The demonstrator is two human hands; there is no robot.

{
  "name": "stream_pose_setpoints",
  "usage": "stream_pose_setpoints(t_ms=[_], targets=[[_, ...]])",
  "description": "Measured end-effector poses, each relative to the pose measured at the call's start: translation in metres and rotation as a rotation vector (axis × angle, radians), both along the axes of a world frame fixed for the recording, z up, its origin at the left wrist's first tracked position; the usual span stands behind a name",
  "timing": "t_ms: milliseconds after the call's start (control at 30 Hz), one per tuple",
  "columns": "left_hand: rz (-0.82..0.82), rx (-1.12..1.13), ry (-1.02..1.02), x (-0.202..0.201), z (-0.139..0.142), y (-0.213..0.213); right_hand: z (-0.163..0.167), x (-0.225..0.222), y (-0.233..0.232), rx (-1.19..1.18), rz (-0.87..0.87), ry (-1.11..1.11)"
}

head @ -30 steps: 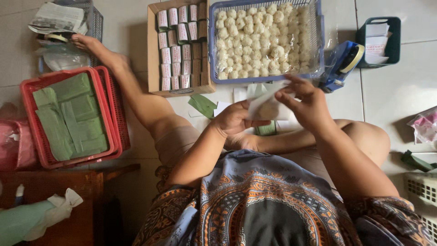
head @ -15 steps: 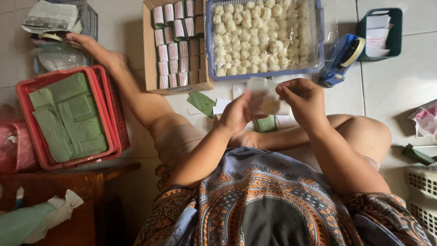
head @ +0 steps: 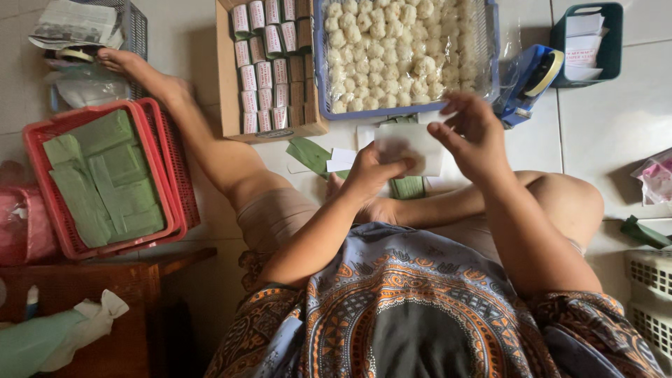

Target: The person sits on the floor and wraps round rice cakes in strips of green leaf, folding the leaf around each cake and placing the wrapped cakes into a red basket. They take leaf strips from a pile, fold them over the cakes one at a time, and set finished wrapped cakes into the basket.

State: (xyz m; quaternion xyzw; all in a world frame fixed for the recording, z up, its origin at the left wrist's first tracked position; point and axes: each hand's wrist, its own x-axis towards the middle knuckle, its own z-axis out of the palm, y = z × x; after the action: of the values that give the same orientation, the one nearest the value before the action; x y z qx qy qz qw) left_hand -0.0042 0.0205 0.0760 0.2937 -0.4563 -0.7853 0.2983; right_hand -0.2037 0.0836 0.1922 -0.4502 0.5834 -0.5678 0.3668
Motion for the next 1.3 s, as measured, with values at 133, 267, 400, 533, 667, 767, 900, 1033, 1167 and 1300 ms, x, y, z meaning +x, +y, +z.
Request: stream_pose_setpoints(t_ms=[133, 267, 400, 533, 667, 767, 900, 1033, 1167, 1300], targets=[[0.017, -0.08, -0.068, 0.001, 0.003, 0.002, 0.02, -0.005, -0.009, -0.046, 0.101, 0.573], [0.052, -0.283, -0.177, 0.0, 0.018, 0.004, 0.021, -0.004, -0.032, 0.325, 0.338, 0.547], [0.101, 0.228, -0.126, -0.006, 0.031, 0.004, 0.019, -0.005, -0.037, 0.258, 0.395, 0.608], [0.102, 0.214, -0.152, -0.007, 0.024, -0.001, 0.024, -0.001, -0.032, 0.031, 0.377, 0.67], [0.094, 0.277, -0.098, -0.007, 0.007, -0.008, 0.03, 0.012, -0.023, -0.165, 0.329, 0.964], [0.079, 0.301, -0.007, 0.0, 0.001, -0.01, 0.032, 0.019, -0.008, -0.321, 0.29, 1.142], [0.014, 0.483, 0.16, 0.014, 0.0, -0.02, 0.027, 0.023, 0.007, -0.372, 0.314, 1.251], [0.007, 0.51, 0.167, 0.014, -0.013, -0.019, 0.018, 0.021, 0.01, -0.392, 0.367, 1.264], [0.013, 0.503, 0.039, 0.007, -0.031, -0.022, -0.004, 0.02, 0.012, -0.284, 0.421, 1.259], [-0.13, 0.453, -0.073, 0.006, -0.032, -0.034, -0.046, 0.01, 0.017, -0.217, 0.417, 1.122]])
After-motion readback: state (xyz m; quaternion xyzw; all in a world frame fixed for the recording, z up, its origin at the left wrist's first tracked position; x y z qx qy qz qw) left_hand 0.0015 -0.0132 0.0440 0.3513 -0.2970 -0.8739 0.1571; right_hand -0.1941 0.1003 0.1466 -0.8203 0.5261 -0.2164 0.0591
